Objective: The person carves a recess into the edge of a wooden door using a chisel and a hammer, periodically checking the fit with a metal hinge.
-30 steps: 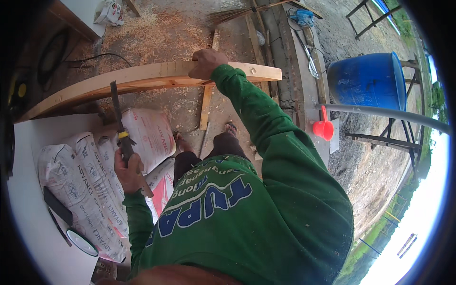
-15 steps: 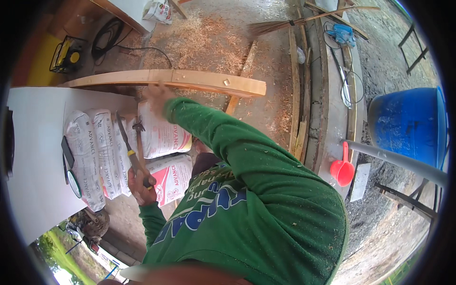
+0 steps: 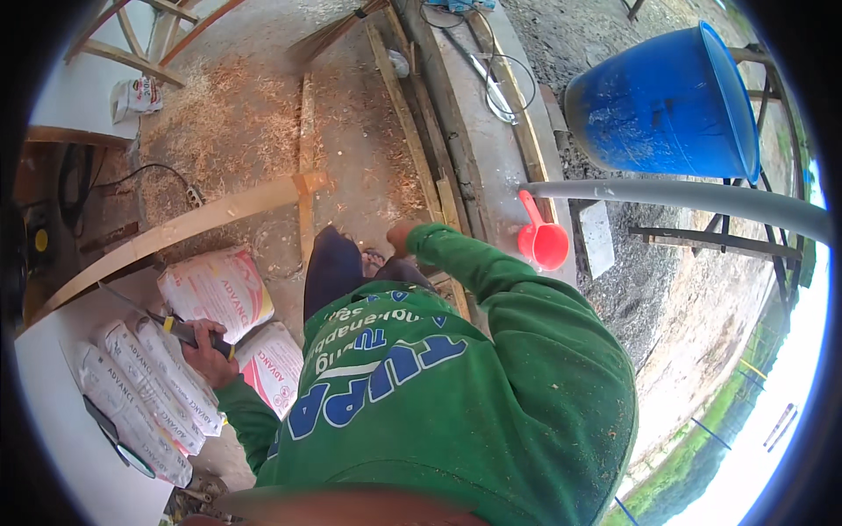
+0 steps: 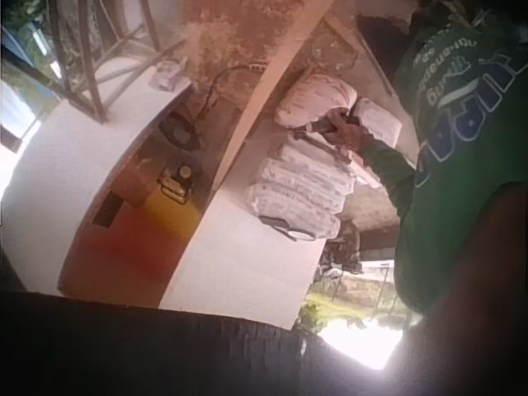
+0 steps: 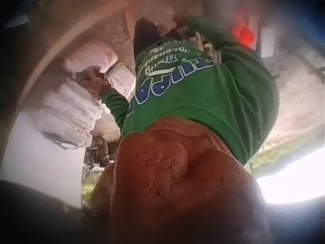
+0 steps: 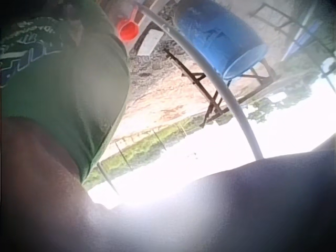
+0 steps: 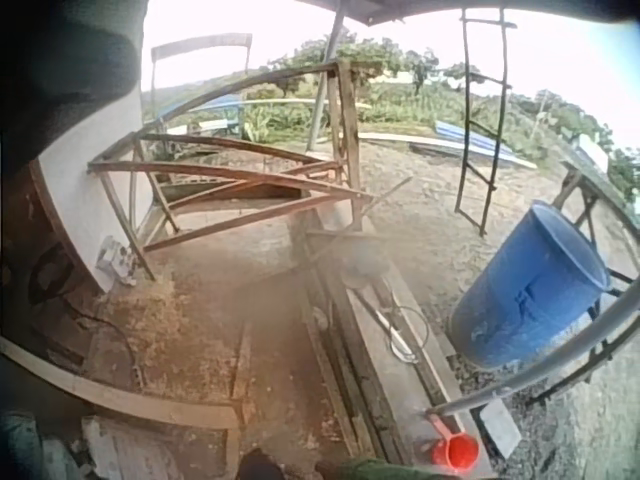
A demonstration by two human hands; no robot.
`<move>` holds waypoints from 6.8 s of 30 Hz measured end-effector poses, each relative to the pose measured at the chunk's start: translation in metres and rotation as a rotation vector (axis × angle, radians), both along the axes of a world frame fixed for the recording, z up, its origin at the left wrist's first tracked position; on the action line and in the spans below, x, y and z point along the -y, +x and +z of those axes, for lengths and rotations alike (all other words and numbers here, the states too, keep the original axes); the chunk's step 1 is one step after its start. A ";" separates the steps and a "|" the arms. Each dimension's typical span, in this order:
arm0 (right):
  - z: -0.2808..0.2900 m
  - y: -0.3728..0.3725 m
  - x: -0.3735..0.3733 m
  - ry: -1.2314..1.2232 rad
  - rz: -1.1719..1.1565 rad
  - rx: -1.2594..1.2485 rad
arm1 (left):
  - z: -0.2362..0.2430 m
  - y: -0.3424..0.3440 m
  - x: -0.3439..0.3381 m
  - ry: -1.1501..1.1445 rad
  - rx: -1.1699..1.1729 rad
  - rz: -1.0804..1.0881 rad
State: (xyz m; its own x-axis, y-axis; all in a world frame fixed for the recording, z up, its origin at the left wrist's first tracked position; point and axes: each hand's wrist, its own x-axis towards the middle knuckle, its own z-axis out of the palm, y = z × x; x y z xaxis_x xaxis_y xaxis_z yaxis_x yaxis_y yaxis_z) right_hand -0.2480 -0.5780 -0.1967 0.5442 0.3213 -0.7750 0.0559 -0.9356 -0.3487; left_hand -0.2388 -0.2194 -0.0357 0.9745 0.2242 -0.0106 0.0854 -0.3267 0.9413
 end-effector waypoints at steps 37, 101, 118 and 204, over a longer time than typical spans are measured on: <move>0.018 0.489 0.200 0.898 -0.401 0.289 | 0.045 0.170 0.130 -0.293 0.095 1.162; 0.026 0.824 -0.788 0.721 1.414 -0.116 | -0.116 0.492 -0.316 -0.058 -0.709 0.936; -0.018 0.950 -0.832 -0.214 1.629 0.191 | -0.007 0.492 -0.543 -0.109 -0.603 1.033; 0.042 0.103 -1.532 1.453 2.652 0.355 | -0.007 0.944 -1.029 -2.571 -0.143 3.075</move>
State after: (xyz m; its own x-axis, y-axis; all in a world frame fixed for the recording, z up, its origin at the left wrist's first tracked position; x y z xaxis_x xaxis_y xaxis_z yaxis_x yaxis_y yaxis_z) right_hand -0.1449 0.9544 -0.1543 -0.9911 -0.1328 0.0055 -0.1327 0.9911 0.0123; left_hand 0.7048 0.8093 -0.0430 0.1615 -0.7466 -0.6454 -0.9633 -0.2615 0.0614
